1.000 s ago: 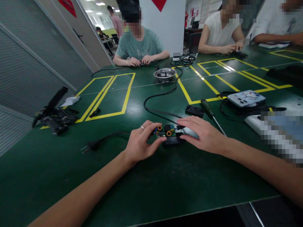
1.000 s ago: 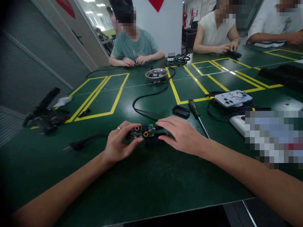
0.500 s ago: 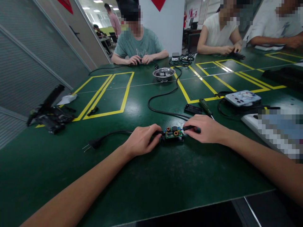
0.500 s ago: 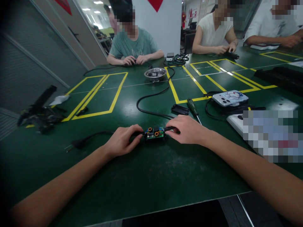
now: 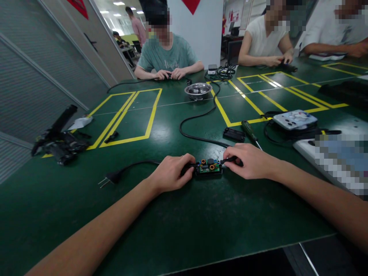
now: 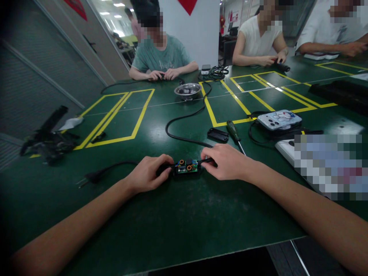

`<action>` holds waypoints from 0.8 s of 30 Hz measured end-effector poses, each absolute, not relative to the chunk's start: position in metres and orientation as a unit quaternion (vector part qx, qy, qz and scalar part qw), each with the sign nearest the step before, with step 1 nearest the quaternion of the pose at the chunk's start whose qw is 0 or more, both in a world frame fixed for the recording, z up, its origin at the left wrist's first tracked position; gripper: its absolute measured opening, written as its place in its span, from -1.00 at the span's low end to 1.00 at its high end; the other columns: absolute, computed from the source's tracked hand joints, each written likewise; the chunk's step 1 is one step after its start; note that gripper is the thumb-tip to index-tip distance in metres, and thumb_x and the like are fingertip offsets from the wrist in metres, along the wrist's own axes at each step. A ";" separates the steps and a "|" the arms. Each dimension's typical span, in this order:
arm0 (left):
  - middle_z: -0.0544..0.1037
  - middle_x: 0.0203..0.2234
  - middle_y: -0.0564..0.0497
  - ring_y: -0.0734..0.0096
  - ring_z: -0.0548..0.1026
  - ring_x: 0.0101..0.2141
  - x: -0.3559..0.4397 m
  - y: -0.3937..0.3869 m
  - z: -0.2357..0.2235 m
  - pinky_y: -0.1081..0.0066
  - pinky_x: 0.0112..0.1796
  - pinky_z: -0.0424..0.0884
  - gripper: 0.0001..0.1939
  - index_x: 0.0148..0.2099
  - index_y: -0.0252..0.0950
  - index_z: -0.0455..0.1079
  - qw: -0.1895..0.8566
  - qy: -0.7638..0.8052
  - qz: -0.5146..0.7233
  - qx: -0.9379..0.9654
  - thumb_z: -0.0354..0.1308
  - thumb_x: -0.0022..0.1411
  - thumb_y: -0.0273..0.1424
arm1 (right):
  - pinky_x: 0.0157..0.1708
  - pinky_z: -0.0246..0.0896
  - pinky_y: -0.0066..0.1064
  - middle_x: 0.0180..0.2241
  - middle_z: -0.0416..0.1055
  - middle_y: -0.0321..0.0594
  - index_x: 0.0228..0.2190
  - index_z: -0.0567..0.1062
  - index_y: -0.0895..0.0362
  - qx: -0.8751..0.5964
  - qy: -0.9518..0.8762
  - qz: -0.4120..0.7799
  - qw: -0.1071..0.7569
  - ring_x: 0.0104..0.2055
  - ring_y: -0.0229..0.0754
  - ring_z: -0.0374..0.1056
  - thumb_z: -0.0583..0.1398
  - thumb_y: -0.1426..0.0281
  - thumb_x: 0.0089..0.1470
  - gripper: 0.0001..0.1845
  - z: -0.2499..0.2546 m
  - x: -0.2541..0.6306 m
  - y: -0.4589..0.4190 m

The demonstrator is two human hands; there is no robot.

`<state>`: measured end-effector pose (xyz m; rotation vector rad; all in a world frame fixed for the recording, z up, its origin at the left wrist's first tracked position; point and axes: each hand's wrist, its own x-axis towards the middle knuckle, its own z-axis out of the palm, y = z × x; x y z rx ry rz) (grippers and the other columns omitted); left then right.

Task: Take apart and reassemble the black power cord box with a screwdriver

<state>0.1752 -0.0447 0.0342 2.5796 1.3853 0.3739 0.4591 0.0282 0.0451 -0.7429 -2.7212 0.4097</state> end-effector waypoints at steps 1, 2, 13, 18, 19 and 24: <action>0.48 -0.44 0.06 0.43 0.43 -0.51 0.175 -0.045 0.035 0.42 -0.45 0.29 -0.81 -0.06 -0.27 0.23 0.095 0.468 0.125 0.870 -0.05 0.30 -0.36 | -0.37 0.11 -0.36 -0.44 0.43 -0.22 -0.26 0.47 0.13 -0.260 -0.944 0.146 0.143 -0.40 -0.22 0.30 0.17 0.31 0.12 -0.82 0.045 0.459 0.029; 0.48 -0.44 0.06 0.42 0.44 -0.51 0.175 -0.045 0.035 0.42 -0.45 0.30 -0.81 -0.06 -0.27 0.23 0.097 0.469 0.122 0.869 -0.04 0.29 -0.36 | -0.37 0.11 -0.36 -0.43 0.43 -0.23 -0.26 0.47 0.12 -0.261 -0.943 0.150 0.140 -0.40 -0.22 0.30 0.17 0.30 0.12 -0.82 0.045 0.459 0.029; 0.51 -0.12 -0.06 0.25 0.53 -0.23 0.181 -0.044 0.039 0.33 -0.26 0.41 -0.48 0.21 -0.20 0.19 0.089 0.466 0.074 0.877 0.07 0.29 -0.10 | -0.37 0.13 -0.36 -0.42 0.45 -0.21 -0.24 0.48 0.12 -0.265 -0.943 0.140 0.143 -0.41 -0.22 0.31 0.16 0.29 0.14 -0.80 0.045 0.459 0.029; 0.51 -0.14 -0.05 0.27 0.53 -0.25 0.181 -0.044 0.039 0.35 -0.28 0.40 -0.52 0.14 -0.21 0.26 0.096 0.477 0.081 0.870 0.09 0.27 -0.07 | -0.32 0.17 -0.34 -0.40 0.48 -0.19 -0.23 0.50 0.13 -0.253 -0.946 0.139 0.145 -0.37 -0.20 0.34 0.17 0.31 0.13 -0.80 0.045 0.458 0.028; 0.51 -0.14 -0.04 0.28 0.53 -0.25 0.181 -0.044 0.038 0.35 -0.27 0.40 -0.52 0.14 -0.20 0.26 0.096 0.477 0.083 0.870 0.09 0.27 -0.07 | -0.30 0.18 -0.33 -0.39 0.48 -0.19 -0.23 0.50 0.13 -0.250 -0.947 0.140 0.146 -0.35 -0.19 0.35 0.17 0.32 0.13 -0.80 0.045 0.458 0.028; 0.52 -0.14 -0.06 0.27 0.53 -0.26 0.181 -0.044 0.037 0.34 -0.28 0.40 -0.49 0.16 -0.20 0.24 0.077 0.475 0.078 0.873 0.06 0.29 -0.04 | -0.22 0.22 -0.31 -0.31 0.50 -0.18 -0.24 0.52 0.13 -0.234 -0.946 0.163 0.153 -0.26 -0.18 0.38 0.18 0.35 0.13 -0.83 0.043 0.458 0.030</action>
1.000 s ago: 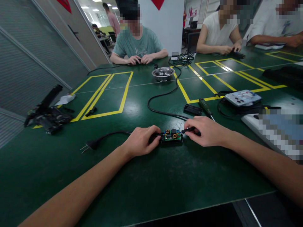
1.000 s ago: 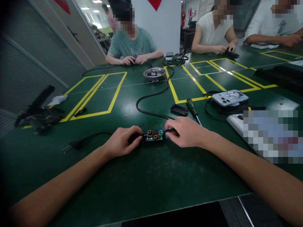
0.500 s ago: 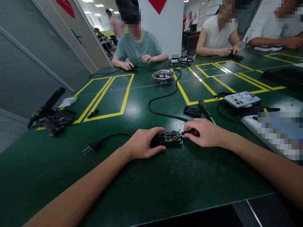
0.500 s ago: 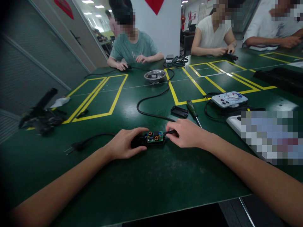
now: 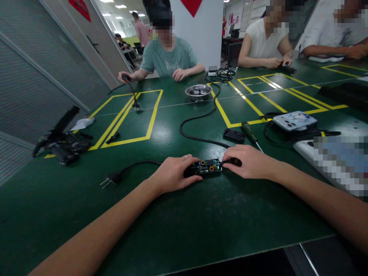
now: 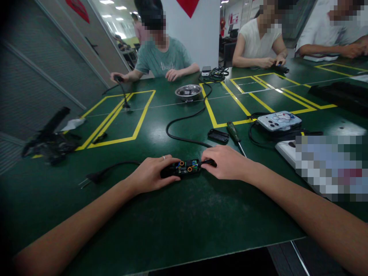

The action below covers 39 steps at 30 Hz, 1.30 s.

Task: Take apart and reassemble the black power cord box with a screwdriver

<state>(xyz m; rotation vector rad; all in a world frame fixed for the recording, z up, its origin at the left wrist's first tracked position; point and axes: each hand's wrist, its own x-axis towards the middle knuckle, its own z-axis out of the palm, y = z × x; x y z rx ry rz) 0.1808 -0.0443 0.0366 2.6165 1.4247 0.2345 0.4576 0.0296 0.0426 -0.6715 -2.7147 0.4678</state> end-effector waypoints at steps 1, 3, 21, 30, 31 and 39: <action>0.51 -0.13 -0.06 0.27 0.54 -0.26 0.181 -0.045 0.036 0.34 -0.28 0.40 -0.48 0.16 -0.20 0.24 0.071 0.476 0.076 0.873 0.05 0.29 -0.03 | -0.22 0.23 -0.31 -0.30 0.50 -0.18 -0.25 0.52 0.14 -0.232 -0.946 0.168 0.152 -0.26 -0.18 0.38 0.18 0.36 0.13 -0.83 0.042 0.458 0.030; 0.51 -0.12 -0.06 0.26 0.54 -0.26 0.181 -0.045 0.037 0.32 -0.29 0.40 -0.47 0.17 -0.21 0.23 0.063 0.476 0.070 0.874 0.04 0.29 -0.02 | -0.21 0.23 -0.31 -0.29 0.49 -0.19 -0.25 0.52 0.14 -0.233 -0.945 0.175 0.150 -0.25 -0.19 0.37 0.19 0.36 0.14 -0.84 0.041 0.458 0.031; 0.48 -0.19 -0.04 0.27 0.48 -0.23 0.182 -0.045 0.039 0.32 -0.24 0.39 -0.56 0.08 -0.26 0.29 0.076 0.471 0.082 0.875 0.09 0.28 -0.10 | -0.24 0.24 -0.34 -0.31 0.48 -0.18 -0.24 0.58 0.15 -0.227 -0.940 0.202 0.153 -0.28 -0.22 0.38 0.21 0.34 0.15 -0.81 0.038 0.457 0.033; 0.47 -0.15 -0.06 0.25 0.47 -0.19 0.180 -0.045 0.046 0.30 -0.19 0.38 -0.52 0.13 -0.26 0.27 0.094 0.475 0.059 0.873 0.08 0.29 -0.08 | -0.21 0.25 -0.31 -0.28 0.47 -0.17 -0.22 0.58 0.17 -0.224 -0.946 0.188 0.143 -0.25 -0.19 0.38 0.18 0.31 0.18 -0.77 0.036 0.458 0.033; 0.47 -0.14 -0.06 0.25 0.47 -0.18 0.178 -0.045 0.049 0.30 -0.18 0.38 -0.52 0.13 -0.25 0.27 0.102 0.476 0.053 0.872 0.09 0.29 -0.09 | -0.21 0.25 -0.31 -0.28 0.47 -0.17 -0.21 0.58 0.16 -0.225 -0.945 0.192 0.142 -0.25 -0.19 0.38 0.19 0.31 0.18 -0.77 0.037 0.458 0.033; 0.47 -0.29 0.01 0.39 0.44 -0.32 0.163 -0.045 0.057 0.39 -0.27 0.33 -0.80 -0.14 -0.26 0.37 0.170 0.495 0.061 0.850 -0.01 0.38 -0.28 | -0.25 0.23 -0.33 -0.31 0.47 -0.20 -0.24 0.58 0.16 -0.234 -0.934 0.226 0.148 -0.28 -0.22 0.37 0.21 0.31 0.16 -0.79 0.040 0.456 0.033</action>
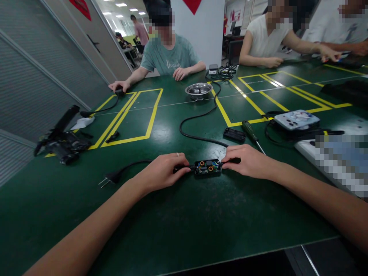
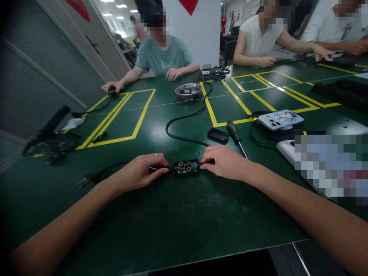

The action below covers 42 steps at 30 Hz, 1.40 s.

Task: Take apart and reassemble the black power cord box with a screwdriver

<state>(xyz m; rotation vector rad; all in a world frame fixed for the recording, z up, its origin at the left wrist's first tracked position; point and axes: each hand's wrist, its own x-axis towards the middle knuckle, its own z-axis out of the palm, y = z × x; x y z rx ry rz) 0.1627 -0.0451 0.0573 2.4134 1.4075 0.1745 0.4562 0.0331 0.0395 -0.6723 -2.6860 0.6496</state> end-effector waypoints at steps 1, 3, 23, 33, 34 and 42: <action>0.46 -0.30 0.01 0.40 0.43 -0.33 0.163 -0.045 0.057 0.40 -0.28 0.32 -0.80 -0.15 -0.26 0.38 0.171 0.489 0.060 0.853 -0.01 0.38 -0.29 | -0.25 0.23 -0.33 -0.31 0.47 -0.20 -0.24 0.58 0.16 -0.235 -0.933 0.227 0.148 -0.29 -0.22 0.37 0.21 0.32 0.15 -0.79 0.040 0.456 0.033; 0.45 -0.32 0.02 0.42 0.41 -0.35 0.164 -0.044 0.056 0.40 -0.30 0.31 -0.80 -0.16 -0.26 0.39 0.172 0.479 0.054 0.859 -0.01 0.38 -0.29 | -0.27 0.23 -0.34 -0.31 0.47 -0.20 -0.25 0.57 0.16 -0.237 -0.933 0.228 0.148 -0.30 -0.23 0.36 0.21 0.32 0.15 -0.80 0.040 0.456 0.032; 0.40 -0.33 -0.02 0.33 0.36 -0.30 0.169 -0.045 0.054 0.33 -0.26 0.31 -0.82 -0.22 -0.27 0.35 0.109 0.470 0.041 0.875 0.00 0.35 -0.30 | 0.18 0.11 0.00 0.11 0.32 0.05 0.04 0.46 0.23 -0.365 -0.908 -0.002 0.207 0.18 0.10 0.20 0.09 0.13 0.20 -0.47 0.036 0.480 0.071; 0.40 -0.33 -0.01 0.36 0.37 -0.33 0.166 -0.044 0.054 0.35 -0.28 0.31 -0.84 -0.25 -0.27 0.33 0.129 0.481 0.044 0.866 0.03 0.33 -0.30 | 0.04 0.24 -0.02 -0.07 0.42 0.04 -0.07 0.51 0.23 -0.360 -0.924 -0.023 0.128 -0.01 0.08 0.31 0.10 0.29 0.16 -0.62 0.029 0.484 0.075; 0.40 -0.34 -0.01 0.36 0.37 -0.33 0.166 -0.044 0.054 0.35 -0.28 0.31 -0.84 -0.25 -0.27 0.33 0.130 0.483 0.044 0.865 0.03 0.33 -0.30 | 0.02 0.25 -0.01 -0.08 0.42 0.05 -0.06 0.50 0.24 -0.367 -0.921 -0.024 0.130 -0.03 0.09 0.31 0.11 0.29 0.14 -0.60 0.030 0.484 0.074; 0.40 -0.35 -0.01 0.36 0.36 -0.34 0.167 -0.043 0.054 0.34 -0.29 0.30 -0.83 -0.27 -0.28 0.31 0.132 0.481 0.049 0.865 0.02 0.33 -0.29 | 0.00 0.24 0.02 -0.11 0.44 0.07 0.02 0.42 0.26 -0.385 -0.912 -0.018 0.137 -0.06 0.11 0.32 0.11 0.32 0.12 -0.55 0.030 0.482 0.072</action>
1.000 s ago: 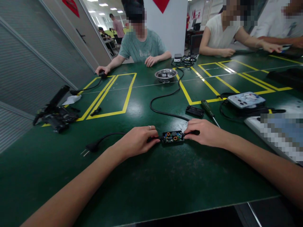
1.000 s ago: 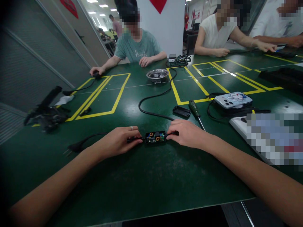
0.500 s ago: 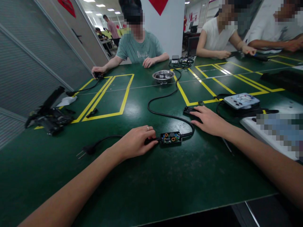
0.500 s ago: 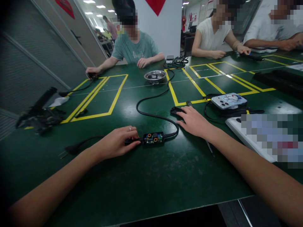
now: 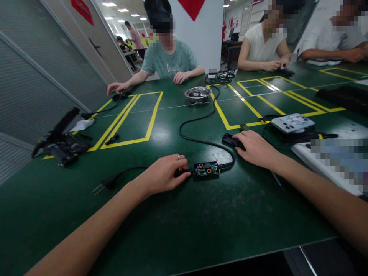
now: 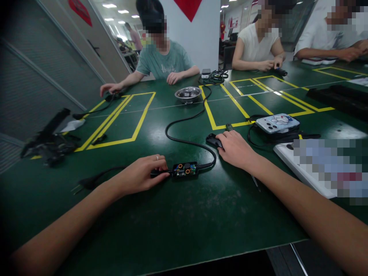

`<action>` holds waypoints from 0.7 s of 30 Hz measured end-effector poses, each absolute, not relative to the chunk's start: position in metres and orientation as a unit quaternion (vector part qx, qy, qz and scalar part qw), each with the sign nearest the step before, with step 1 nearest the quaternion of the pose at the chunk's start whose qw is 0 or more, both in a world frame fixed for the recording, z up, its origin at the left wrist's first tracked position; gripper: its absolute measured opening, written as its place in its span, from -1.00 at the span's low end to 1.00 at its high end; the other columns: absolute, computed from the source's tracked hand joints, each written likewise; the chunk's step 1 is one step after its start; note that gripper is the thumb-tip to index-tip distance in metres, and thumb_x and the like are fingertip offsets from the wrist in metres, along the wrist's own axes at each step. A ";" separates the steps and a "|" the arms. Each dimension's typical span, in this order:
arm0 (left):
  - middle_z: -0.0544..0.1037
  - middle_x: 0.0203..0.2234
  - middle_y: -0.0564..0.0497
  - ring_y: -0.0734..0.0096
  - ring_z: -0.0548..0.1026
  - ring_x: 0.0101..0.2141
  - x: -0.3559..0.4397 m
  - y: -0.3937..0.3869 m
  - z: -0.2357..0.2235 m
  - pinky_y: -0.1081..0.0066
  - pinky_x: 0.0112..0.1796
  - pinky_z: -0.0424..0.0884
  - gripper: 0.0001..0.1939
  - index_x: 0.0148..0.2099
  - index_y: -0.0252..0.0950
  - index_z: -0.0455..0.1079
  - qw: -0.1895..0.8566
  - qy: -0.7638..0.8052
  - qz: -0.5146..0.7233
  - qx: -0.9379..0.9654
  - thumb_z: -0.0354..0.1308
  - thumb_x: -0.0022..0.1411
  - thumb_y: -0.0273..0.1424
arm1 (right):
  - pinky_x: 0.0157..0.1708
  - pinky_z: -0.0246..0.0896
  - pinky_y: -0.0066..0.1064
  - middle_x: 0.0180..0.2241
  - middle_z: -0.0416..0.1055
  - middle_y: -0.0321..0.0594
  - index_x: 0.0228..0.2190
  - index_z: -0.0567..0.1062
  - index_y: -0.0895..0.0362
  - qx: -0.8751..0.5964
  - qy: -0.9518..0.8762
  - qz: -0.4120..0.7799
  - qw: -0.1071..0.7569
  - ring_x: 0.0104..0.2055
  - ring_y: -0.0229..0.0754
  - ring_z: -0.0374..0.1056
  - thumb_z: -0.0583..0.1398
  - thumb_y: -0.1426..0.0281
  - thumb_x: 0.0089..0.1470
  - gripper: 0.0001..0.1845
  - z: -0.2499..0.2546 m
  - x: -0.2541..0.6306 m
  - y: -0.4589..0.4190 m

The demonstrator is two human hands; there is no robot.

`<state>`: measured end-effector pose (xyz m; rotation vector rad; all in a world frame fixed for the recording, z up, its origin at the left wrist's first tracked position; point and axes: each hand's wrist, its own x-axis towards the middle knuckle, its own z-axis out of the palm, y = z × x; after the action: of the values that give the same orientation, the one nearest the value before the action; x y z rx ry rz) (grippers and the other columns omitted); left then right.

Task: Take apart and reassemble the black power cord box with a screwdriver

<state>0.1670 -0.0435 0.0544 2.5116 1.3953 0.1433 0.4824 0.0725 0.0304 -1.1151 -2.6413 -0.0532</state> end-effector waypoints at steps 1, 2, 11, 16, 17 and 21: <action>0.40 -0.35 0.00 0.36 0.36 -0.34 0.167 -0.043 0.054 0.35 -0.29 0.30 -0.83 -0.27 -0.28 0.31 0.132 0.481 0.048 0.865 0.02 0.33 -0.29 | 0.01 0.24 0.02 -0.11 0.44 0.07 0.02 0.42 0.26 -0.386 -0.912 -0.017 0.136 -0.05 0.12 0.32 0.12 0.32 0.12 -0.55 0.031 0.482 0.072; 0.39 -0.35 0.00 0.36 0.36 -0.34 0.167 -0.043 0.054 0.35 -0.29 0.30 -0.83 -0.27 -0.28 0.31 0.131 0.481 0.047 0.866 0.02 0.33 -0.29 | 0.02 0.24 0.02 -0.10 0.44 0.07 0.02 0.42 0.26 -0.387 -0.912 -0.015 0.137 -0.04 0.12 0.33 0.12 0.33 0.11 -0.55 0.031 0.482 0.072; 0.40 -0.36 0.00 0.37 0.36 -0.35 0.167 -0.044 0.054 0.36 -0.29 0.30 -0.84 -0.26 -0.27 0.32 0.129 0.483 0.047 0.865 0.03 0.33 -0.30 | 0.04 0.25 0.03 -0.04 0.43 0.07 0.08 0.33 0.28 -0.402 -0.903 -0.016 0.151 -0.01 0.12 0.35 0.11 0.36 0.09 -0.48 0.031 0.480 0.069; 0.40 -0.36 0.00 0.37 0.36 -0.35 0.166 -0.043 0.053 0.36 -0.30 0.29 -0.84 -0.27 -0.27 0.31 0.132 0.481 0.053 0.865 0.04 0.32 -0.29 | 0.07 0.23 0.05 -0.02 0.43 0.05 0.10 0.31 0.25 -0.400 -0.903 -0.016 0.156 0.01 0.11 0.36 0.11 0.34 0.09 -0.47 0.029 0.481 0.070; 0.40 -0.36 0.00 0.37 0.36 -0.35 0.166 -0.043 0.053 0.37 -0.31 0.29 -0.84 -0.27 -0.27 0.31 0.133 0.482 0.053 0.864 0.04 0.32 -0.29 | 0.10 0.20 0.05 -0.01 0.43 0.04 0.10 0.30 0.25 -0.399 -0.903 -0.017 0.157 0.02 0.12 0.36 0.11 0.34 0.09 -0.46 0.029 0.481 0.071; 0.40 -0.36 0.01 0.37 0.37 -0.35 0.167 -0.043 0.054 0.37 -0.32 0.29 -0.83 -0.29 -0.27 0.31 0.134 0.483 0.054 0.863 0.04 0.32 -0.29 | 0.14 0.15 0.09 0.04 0.41 0.04 0.13 0.27 0.21 -0.397 -0.903 -0.007 0.166 0.07 0.13 0.35 0.12 0.36 0.09 -0.44 0.030 0.482 0.072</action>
<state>0.1665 -0.0433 0.0538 2.5025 1.4003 0.1557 0.4823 0.0717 0.0302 -1.1312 -2.5708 -0.0189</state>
